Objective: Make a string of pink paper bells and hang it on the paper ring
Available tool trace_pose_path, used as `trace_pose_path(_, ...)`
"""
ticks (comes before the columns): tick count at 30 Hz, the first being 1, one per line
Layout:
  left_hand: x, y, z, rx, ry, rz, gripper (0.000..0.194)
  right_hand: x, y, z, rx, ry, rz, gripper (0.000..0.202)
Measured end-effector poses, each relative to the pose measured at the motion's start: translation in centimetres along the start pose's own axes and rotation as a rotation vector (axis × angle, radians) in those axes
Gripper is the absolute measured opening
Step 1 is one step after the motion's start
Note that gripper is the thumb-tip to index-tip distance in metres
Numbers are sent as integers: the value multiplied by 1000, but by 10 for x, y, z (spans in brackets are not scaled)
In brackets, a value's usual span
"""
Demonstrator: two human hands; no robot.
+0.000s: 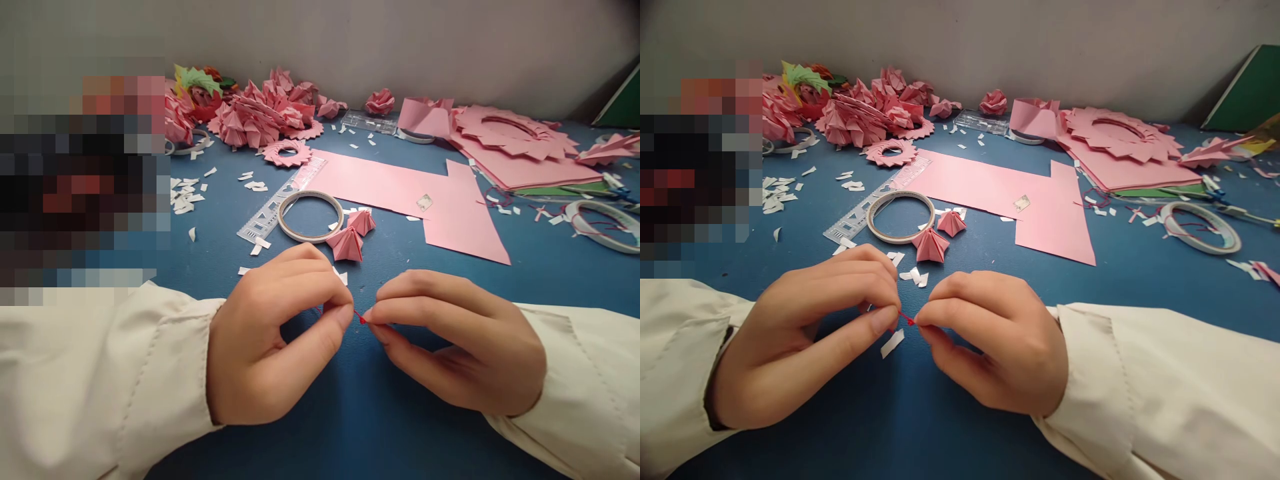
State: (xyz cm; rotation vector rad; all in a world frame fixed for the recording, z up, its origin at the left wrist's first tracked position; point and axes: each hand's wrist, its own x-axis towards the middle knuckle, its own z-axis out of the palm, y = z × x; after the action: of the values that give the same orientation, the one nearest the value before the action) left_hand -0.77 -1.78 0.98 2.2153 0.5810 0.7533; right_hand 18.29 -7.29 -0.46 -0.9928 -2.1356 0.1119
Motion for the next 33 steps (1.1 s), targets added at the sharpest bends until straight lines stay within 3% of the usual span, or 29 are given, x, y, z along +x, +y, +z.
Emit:
trace_pose_path(20,0,1,2,90,45,-7,19,1,1,1,-21,-15,-50,13)
trace_pose_path(24,0,3,-2,48,-29,-70,23,3,-1,1,28,-4,38,15)
trace_pose_path(27,-1,4,-4,40,-192,-100,24,5,0,2,39,33,67,16)
trace_pose_path(30,-3,1,-3,72,-311,-28,26,5,1,3,37,64,67,15)
trace_pose_path(33,-5,-4,2,139,-343,73,29,4,0,3,32,63,60,15)
